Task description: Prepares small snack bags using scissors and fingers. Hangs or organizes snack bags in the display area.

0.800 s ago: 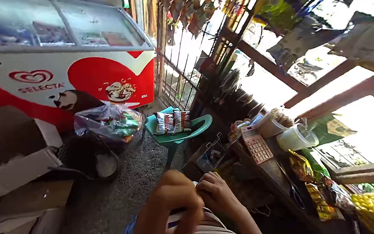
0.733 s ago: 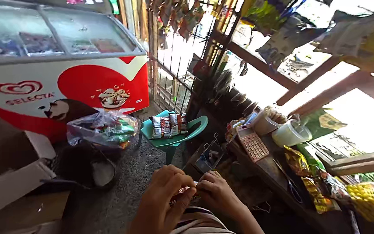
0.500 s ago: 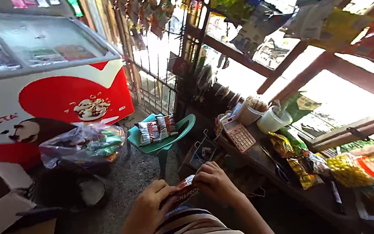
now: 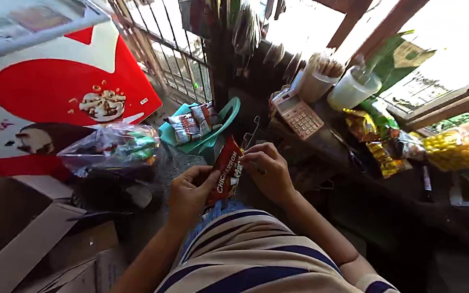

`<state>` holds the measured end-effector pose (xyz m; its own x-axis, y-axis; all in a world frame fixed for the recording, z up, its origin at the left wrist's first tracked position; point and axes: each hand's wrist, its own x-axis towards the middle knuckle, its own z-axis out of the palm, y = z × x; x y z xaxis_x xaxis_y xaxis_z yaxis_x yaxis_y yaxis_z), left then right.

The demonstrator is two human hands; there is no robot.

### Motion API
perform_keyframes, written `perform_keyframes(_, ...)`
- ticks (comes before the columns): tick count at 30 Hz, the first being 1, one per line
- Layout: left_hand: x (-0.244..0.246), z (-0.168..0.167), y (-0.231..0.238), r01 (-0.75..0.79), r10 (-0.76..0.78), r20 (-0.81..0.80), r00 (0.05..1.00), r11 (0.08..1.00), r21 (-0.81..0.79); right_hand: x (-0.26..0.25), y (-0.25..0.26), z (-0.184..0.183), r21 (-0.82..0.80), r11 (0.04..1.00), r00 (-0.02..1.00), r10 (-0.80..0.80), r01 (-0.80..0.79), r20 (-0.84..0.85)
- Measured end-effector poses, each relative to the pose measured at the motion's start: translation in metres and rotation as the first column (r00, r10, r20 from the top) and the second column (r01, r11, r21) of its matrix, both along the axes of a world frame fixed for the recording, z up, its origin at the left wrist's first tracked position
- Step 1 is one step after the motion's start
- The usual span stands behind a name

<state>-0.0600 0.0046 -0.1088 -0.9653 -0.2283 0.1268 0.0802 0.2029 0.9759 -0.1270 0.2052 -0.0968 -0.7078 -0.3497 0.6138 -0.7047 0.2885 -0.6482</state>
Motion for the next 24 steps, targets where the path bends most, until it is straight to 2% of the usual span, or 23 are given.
perform_keyframes(3,0.000,-0.001,0.005,-0.002,0.001,0.019,1.000,0.999,0.049,0.007,-0.010,-0.009,0.016,0.996,0.996,0.083,-0.083,0.025)
perform_keyframes(6,0.001,-0.006,0.010,0.032,-0.032,-0.005,0.999,0.998,0.053,0.009,-0.017,-0.017,0.026,0.996,0.996,0.085,-0.085,0.021)
perform_keyframes(9,-0.001,-0.010,0.013,0.064,-0.065,-0.042,0.997,0.998,-0.026,0.010,-0.018,-0.026,0.033,0.998,0.998,0.047,-0.048,0.033)
perform_keyframes(12,-0.002,-0.015,0.012,0.098,-0.107,-0.059,0.993,0.986,-0.136,0.012,-0.020,-0.036,-0.001,1.000,0.993,0.028,-0.028,0.116)
perform_keyframes(15,-0.004,-0.020,0.013,0.105,-0.115,-0.053,0.992,0.981,-0.165,0.011,-0.019,-0.044,-0.033,0.999,0.980,0.031,-0.025,0.195)
perform_keyframes(19,-0.008,-0.021,0.021,0.052,-0.063,-0.064,0.996,0.985,-0.164,0.006,-0.015,-0.051,-0.035,0.999,0.992,0.000,0.004,0.124)
perform_keyframes(21,-0.008,-0.020,0.027,0.011,-0.044,-0.112,0.993,0.959,-0.285,0.004,-0.012,-0.052,-0.037,0.999,0.995,-0.014,0.018,0.094)
perform_keyframes(24,-0.004,-0.022,0.034,-0.040,-0.138,-0.282,0.949,0.839,-0.543,0.002,-0.005,-0.049,-0.023,0.999,0.998,-0.033,0.034,0.055)
